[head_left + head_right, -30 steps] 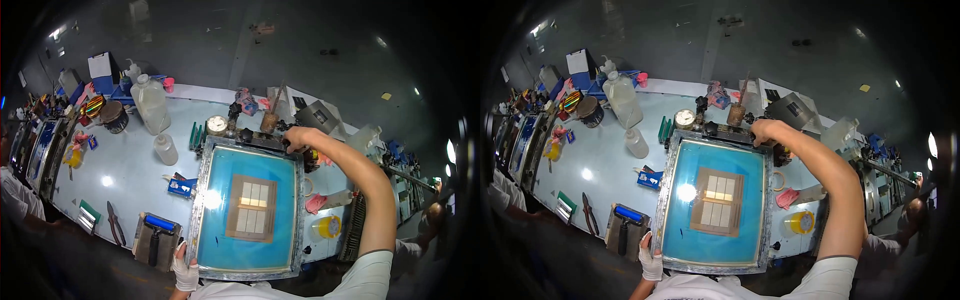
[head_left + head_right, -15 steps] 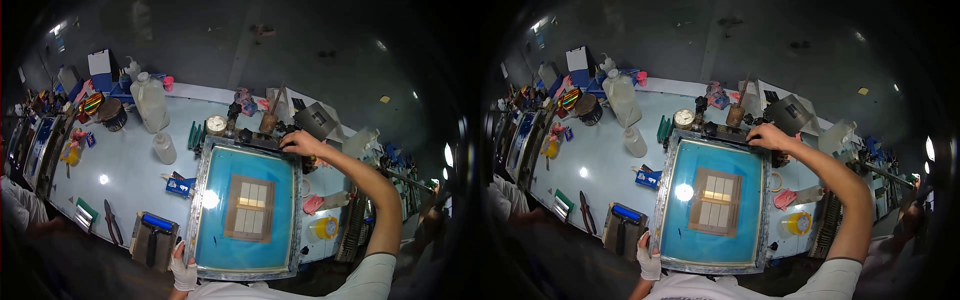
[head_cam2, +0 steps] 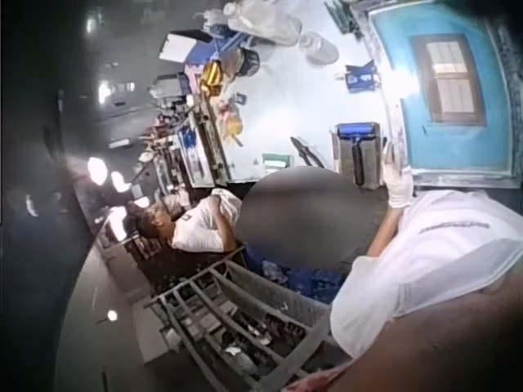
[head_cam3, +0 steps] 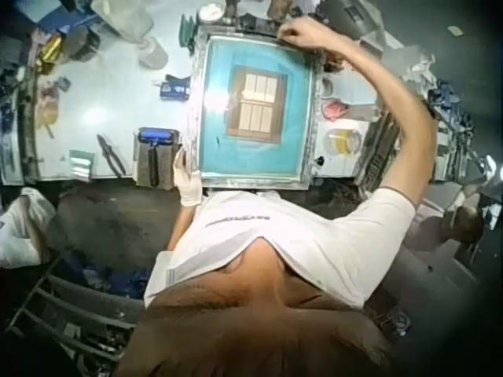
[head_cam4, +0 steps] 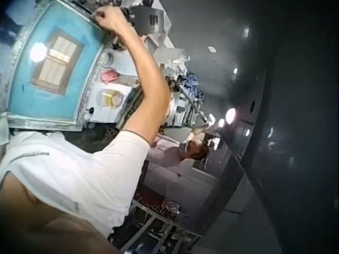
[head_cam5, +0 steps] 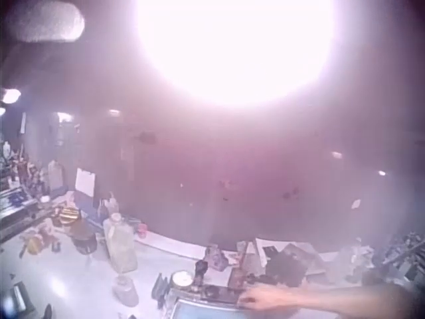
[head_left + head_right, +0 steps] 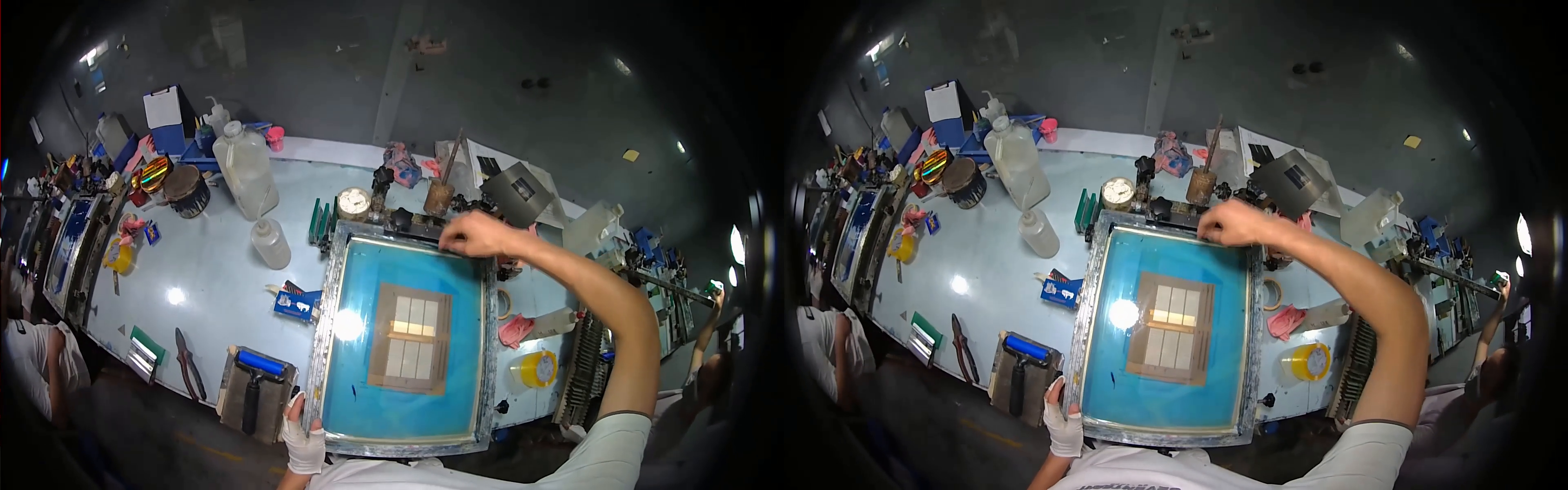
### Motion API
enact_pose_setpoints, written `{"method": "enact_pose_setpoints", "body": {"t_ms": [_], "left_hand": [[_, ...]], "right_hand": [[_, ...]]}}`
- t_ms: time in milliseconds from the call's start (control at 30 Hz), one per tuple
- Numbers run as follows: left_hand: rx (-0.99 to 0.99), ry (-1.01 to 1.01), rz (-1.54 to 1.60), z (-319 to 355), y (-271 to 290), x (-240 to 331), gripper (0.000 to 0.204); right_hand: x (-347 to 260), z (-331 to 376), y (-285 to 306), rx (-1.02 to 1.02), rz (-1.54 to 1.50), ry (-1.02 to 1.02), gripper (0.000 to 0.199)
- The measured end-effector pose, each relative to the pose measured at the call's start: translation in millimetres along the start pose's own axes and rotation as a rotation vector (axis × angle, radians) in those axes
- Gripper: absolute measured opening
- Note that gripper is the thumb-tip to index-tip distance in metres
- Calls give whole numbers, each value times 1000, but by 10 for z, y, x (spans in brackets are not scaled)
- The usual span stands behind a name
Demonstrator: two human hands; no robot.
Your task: The person cleans ink from a screen printing frame and its squeegee part using solvent from a bottle, a cleaning cloth, and a heat gun.
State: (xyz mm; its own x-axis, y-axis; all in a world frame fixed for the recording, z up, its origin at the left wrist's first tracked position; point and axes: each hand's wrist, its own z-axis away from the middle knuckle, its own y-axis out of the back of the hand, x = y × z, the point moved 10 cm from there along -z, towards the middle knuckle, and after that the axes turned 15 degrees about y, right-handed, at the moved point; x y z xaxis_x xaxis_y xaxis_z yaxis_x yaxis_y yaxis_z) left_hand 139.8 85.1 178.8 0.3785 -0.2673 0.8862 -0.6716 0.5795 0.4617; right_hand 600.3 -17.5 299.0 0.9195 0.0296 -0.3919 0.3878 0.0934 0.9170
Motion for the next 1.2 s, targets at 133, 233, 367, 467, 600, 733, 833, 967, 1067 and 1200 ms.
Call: {"method": "enact_pose_setpoints", "body": {"t_ms": [133,233,367,467,600,733,833,967,1067,1200], "left_hand": [[-5,-5,12,65,50,-30,55],[-12,-26,18,67,37,65,56],[27,-31,6,74,91,-34,56],[-13,17,77,53,47,16,55],[-2,16,67,71,58,-60,55],[6,-7,61,77,78,-62,55],[-33,26,69,70,56,-72,54],[-33,20,117,78,22,-90,56],[-47,32,130,64,23,-113,56],[-55,22,95,59,42,-87,55]], "right_hand": [[208,118,49,-53,-103,-292,24],[-115,62,381,203,470,45,26],[53,-17,158,-45,-241,-576,23],[13,-39,371,-3,511,-129,25],[147,-89,221,102,-387,-699,46],[57,-697,218,54,266,-419,63],[57,-1051,-58,-70,300,-514,69],[229,-1070,-207,-191,350,-771,66],[289,-1156,-223,-146,479,-770,57],[283,-1229,-284,-27,632,-538,37]]}}
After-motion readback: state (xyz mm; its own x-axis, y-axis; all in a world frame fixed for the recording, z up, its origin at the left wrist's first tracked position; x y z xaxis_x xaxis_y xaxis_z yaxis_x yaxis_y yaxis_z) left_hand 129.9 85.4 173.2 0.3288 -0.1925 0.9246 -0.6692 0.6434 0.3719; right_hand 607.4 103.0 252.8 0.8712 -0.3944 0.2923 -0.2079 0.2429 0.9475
